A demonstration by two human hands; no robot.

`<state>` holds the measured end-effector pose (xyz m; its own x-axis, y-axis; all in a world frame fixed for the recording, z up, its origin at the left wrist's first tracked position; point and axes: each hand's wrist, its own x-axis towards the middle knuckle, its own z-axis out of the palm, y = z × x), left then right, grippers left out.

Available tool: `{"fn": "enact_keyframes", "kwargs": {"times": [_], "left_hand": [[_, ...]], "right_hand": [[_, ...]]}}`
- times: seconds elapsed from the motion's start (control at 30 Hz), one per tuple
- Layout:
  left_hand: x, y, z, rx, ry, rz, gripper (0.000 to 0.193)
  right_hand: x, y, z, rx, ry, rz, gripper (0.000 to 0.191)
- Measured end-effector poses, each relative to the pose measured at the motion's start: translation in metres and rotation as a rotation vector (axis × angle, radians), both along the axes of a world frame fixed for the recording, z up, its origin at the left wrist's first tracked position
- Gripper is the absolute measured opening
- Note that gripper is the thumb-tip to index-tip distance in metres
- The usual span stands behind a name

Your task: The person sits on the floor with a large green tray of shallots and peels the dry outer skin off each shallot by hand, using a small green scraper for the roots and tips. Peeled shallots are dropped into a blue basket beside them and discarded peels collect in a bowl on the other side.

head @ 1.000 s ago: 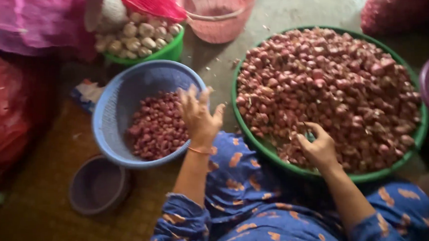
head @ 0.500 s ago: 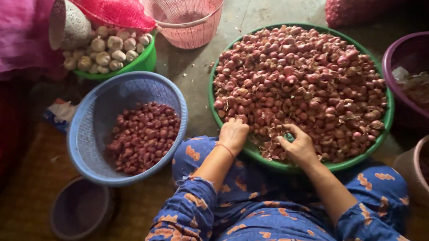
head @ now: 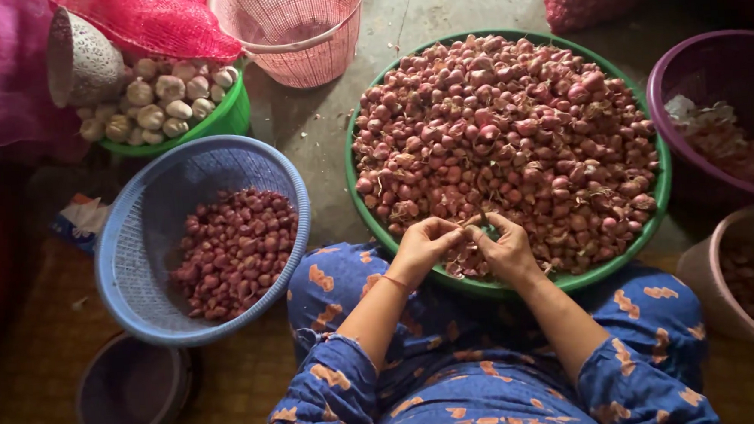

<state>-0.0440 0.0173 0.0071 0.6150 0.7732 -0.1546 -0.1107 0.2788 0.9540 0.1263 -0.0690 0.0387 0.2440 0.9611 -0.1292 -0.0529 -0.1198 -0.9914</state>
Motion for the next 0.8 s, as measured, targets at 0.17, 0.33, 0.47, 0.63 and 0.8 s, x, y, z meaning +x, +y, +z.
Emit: {"fn": "enact_keyframes", "kwargs": {"times": [0.17, 0.33, 0.47, 0.63, 0.8], "left_hand": [[-0.003, 0.002, -0.005, -0.108, -0.106, 0.07, 0.018], [-0.003, -0.001, -0.004, -0.164, -0.185, 0.045, 0.019], [-0.006, -0.001, -0.004, -0.22, -0.22, 0.018, 0.019], [-0.006, -0.004, -0.005, -0.128, -0.171, 0.016, 0.02], [-0.005, -0.01, 0.002, 0.015, -0.137, -0.034, 0.019]], "right_hand": [[0.002, -0.006, 0.005, 0.045, 0.027, 0.155, 0.039], [-0.001, -0.007, 0.003, 0.126, -0.011, 0.256, 0.034], [-0.003, -0.009, -0.002, 0.088, -0.14, 0.206, 0.028], [-0.006, -0.013, -0.011, 0.101, -0.173, 0.144, 0.025], [-0.005, -0.011, -0.007, 0.136, -0.124, 0.117, 0.018]]}}
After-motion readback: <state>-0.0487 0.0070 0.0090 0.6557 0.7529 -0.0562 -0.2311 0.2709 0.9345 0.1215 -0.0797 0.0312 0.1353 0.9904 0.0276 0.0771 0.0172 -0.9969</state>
